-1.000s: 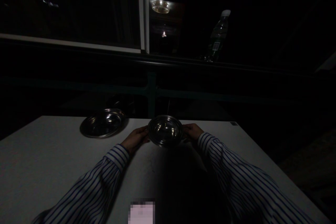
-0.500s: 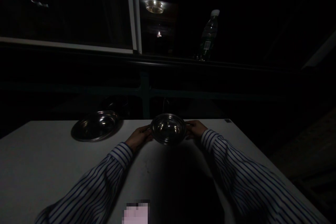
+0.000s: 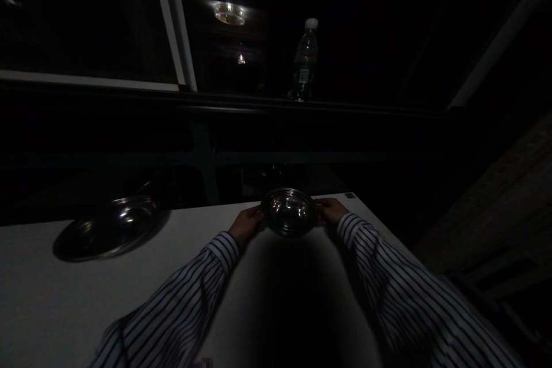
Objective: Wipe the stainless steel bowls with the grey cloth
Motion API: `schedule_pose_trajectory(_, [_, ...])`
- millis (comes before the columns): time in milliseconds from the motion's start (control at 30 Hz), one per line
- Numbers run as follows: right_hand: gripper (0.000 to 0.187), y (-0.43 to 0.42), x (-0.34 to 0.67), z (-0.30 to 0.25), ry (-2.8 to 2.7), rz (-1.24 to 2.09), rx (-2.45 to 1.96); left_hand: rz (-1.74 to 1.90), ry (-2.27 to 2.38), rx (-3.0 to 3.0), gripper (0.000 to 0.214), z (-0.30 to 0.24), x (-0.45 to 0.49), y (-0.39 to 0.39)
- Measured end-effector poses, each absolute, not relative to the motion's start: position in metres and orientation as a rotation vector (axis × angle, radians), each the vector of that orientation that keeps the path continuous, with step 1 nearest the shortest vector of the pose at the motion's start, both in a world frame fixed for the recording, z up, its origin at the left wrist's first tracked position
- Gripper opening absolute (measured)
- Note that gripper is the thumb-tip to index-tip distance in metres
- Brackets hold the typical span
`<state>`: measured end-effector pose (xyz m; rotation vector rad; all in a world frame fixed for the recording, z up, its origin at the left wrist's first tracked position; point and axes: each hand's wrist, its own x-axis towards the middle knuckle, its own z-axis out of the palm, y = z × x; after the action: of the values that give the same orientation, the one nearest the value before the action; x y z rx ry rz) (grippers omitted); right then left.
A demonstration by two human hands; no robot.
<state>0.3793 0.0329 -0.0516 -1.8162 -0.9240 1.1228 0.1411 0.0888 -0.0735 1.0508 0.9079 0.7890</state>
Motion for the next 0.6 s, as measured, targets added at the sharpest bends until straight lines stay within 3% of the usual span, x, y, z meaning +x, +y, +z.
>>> schedule_pose_trajectory(467, [0.027,0.037,0.403,-0.064,-0.912,0.973,-1.911,0.79,0.95,1.113,0.03,-0.081,0.18,0.087])
schedule_pose_trajectory(600, [0.031,0.028,0.408,-0.06,-0.979,0.799,-1.998,0.761,1.022,1.147,0.045,-0.073,0.174,0.085])
